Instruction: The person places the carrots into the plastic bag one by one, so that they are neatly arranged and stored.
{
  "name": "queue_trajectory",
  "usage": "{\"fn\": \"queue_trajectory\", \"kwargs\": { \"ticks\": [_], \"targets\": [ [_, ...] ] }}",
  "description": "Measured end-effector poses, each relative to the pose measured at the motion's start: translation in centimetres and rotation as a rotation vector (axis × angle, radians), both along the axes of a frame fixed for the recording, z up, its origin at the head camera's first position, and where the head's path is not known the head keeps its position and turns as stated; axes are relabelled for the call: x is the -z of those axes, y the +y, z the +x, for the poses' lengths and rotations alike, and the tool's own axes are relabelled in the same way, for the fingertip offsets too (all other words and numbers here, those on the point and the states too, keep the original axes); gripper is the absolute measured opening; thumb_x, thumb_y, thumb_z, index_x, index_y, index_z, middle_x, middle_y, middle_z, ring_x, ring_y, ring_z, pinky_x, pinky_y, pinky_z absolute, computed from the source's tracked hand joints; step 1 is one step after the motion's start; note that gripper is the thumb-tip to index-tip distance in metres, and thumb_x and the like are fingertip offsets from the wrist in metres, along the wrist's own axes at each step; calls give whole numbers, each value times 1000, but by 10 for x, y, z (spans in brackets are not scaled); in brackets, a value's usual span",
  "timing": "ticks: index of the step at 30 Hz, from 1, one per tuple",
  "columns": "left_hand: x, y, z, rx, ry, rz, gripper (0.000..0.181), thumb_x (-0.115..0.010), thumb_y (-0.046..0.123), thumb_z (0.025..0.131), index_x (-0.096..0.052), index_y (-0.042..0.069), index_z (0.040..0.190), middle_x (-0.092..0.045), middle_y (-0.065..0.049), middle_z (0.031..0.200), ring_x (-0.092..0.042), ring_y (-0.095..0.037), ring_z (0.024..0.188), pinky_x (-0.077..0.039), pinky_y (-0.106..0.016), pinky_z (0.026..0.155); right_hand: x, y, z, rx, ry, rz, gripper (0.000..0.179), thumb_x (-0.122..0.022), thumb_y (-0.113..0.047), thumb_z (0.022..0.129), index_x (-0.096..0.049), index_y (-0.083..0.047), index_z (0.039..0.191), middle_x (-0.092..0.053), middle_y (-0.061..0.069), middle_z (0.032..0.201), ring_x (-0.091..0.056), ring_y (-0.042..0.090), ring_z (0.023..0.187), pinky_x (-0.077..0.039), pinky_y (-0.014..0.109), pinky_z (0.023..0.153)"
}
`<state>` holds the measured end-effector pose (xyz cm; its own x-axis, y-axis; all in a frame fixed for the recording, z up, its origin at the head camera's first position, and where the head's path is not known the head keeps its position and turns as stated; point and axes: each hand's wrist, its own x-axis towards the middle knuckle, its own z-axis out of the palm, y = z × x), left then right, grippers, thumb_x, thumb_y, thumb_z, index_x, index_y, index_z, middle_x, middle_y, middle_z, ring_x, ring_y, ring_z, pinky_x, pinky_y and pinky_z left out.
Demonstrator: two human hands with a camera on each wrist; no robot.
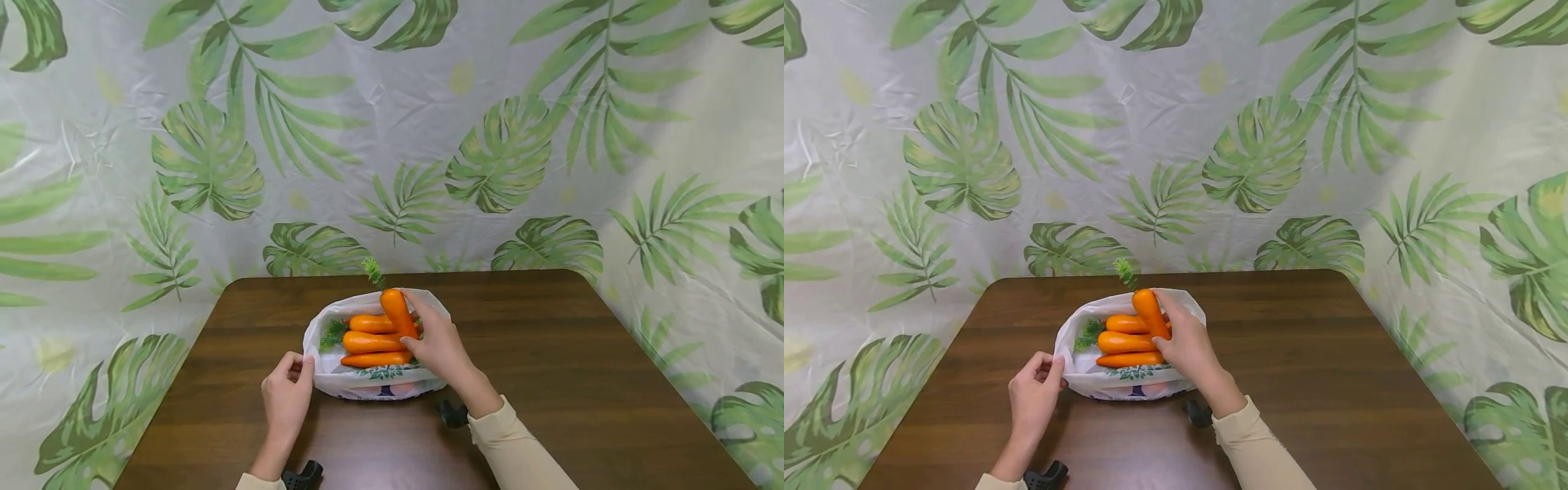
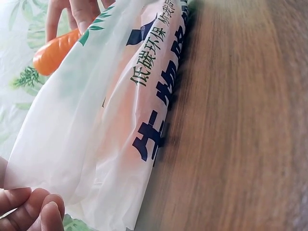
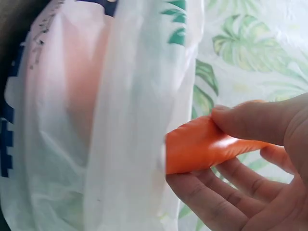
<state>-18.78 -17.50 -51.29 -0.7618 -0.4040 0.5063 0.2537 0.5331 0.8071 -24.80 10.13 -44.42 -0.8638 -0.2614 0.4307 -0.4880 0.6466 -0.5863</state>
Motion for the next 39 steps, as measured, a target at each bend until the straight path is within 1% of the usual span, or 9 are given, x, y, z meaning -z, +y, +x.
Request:
{"fn": "queue_trajectory", "kwargs": {
  "ticks": [3,7,11,18,20,27,33,36,39],
  "targets": [
    [0,0,0,3,-6,5,16,-75,14,90,-66,17,78,-61,8,63,-59,-11,56,-45,-20,51,3,-1,2,-27,13,42,93,-86,-5,77,-39,-24,154,-65,0,113,-63,18,96,-56,33,78],
    [0,0,0,0,-6,0,15,-75,14,90,-66,16,78,-61,7,64,-59,-10,57,-45,-19,52,4,-4,4,-85,-8,96,93,-85,-4,79,-37,-25,155,-62,0,127,-63,20,105,-55,34,88],
    [0,0,-1,-3,10,-5,15,-75,13,90,-67,15,78,-62,6,65,-59,-10,57,-45,-18,52,7,-7,6,-134,2,193,91,-86,-6,79,-38,-23,155,-57,-1,139,-61,19,113,-52,35,95],
    [0,0,-1,-1,16,-2,16,-75,12,90,-66,15,77,-62,7,64,-60,-10,55,-45,-19,51,8,-9,11,-178,44,348,85,-85,-10,80,-42,-25,152,-60,4,132,-65,21,106,-55,37,90],
    [0,0,0,-2,12,0,16,-75,12,90,-66,16,77,-61,8,63,-60,-9,55,-45,-19,51,8,-9,12,-186,60,385,81,-85,-12,80,-45,-23,150,-60,5,134,-64,22,108,-54,39,91],
    [0,0,-1,-4,32,-9,17,-74,9,89,-66,14,76,-61,8,61,-59,-8,53,-44,-18,50,7,-12,11,-222,91,503,72,-85,-13,79,-56,-24,143,-67,-2,123,-65,20,100,-55,40,84],
    [-1,0,-1,-9,27,-9,18,-74,10,89,-65,16,75,-60,10,60,-58,-9,53,-43,-18,51,8,-16,8,-256,100,565,57,-83,-10,81,-65,-27,132,-65,-13,127,-63,18,107,-53,38,87],
    [-1,0,-1,-8,18,-6,18,-75,11,90,-65,16,75,-60,10,60,-58,-9,54,-44,-19,51,7,-19,7,-271,78,574,55,-83,-9,80,-67,-26,130,-67,-13,124,-64,17,106,-53,37,88],
    [0,1,-1,-5,13,1,17,-75,12,90,-66,17,76,-60,10,61,-59,-10,54,-45,-19,51,6,-21,5,-289,56,580,51,-84,-10,80,-70,-25,127,-69,-12,119,-65,16,100,-54,35,85]
  ]
}}
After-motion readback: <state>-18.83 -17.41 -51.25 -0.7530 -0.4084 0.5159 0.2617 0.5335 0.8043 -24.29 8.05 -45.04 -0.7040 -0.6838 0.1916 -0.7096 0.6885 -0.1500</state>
